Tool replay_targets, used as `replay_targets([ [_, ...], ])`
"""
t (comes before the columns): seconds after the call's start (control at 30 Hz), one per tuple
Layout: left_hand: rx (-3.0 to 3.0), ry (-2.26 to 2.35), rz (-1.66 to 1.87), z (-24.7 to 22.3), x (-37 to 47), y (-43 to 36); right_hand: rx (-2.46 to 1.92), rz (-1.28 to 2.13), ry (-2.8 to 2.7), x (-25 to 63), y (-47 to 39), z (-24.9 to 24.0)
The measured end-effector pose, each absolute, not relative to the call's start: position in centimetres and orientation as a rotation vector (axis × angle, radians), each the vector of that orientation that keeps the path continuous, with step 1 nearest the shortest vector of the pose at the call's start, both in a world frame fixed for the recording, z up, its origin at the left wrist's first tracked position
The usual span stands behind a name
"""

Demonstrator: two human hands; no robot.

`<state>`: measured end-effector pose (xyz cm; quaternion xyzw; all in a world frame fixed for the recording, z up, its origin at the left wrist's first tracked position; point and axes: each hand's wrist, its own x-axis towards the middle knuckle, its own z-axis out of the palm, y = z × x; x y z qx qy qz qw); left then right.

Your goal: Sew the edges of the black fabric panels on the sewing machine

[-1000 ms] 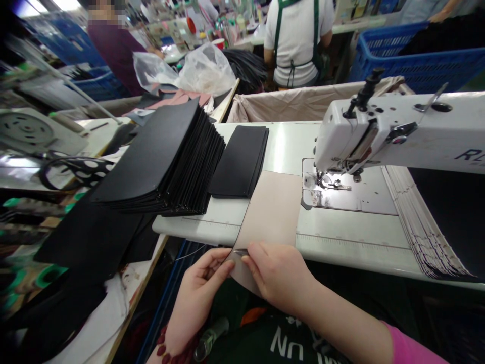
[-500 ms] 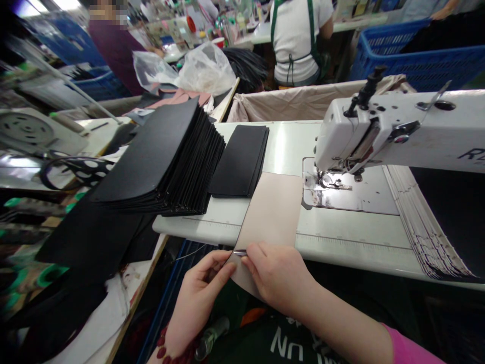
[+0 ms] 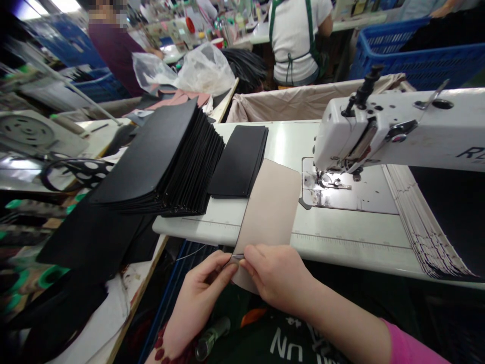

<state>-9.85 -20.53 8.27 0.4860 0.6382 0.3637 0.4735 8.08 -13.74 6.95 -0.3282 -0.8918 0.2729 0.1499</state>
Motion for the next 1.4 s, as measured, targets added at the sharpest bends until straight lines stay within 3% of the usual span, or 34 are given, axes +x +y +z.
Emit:
replay_targets([
  [0.53,0.888,1.411,0.985,7.6,-10.1,-20.6,-1.05,0.741,-2.511,8.6,-12.8,7.6],
  [1.23,0.997,1.528,0.995,8.1,-9.9,-20.2,-1.01,0.694,-2.561,8.4,-13.1,7.4],
  [1.4,1.05,1.505,0.929,8.7,-10.1,-19.9,-0.932,0.864,-2.476,8.2,-13.5,6.8],
])
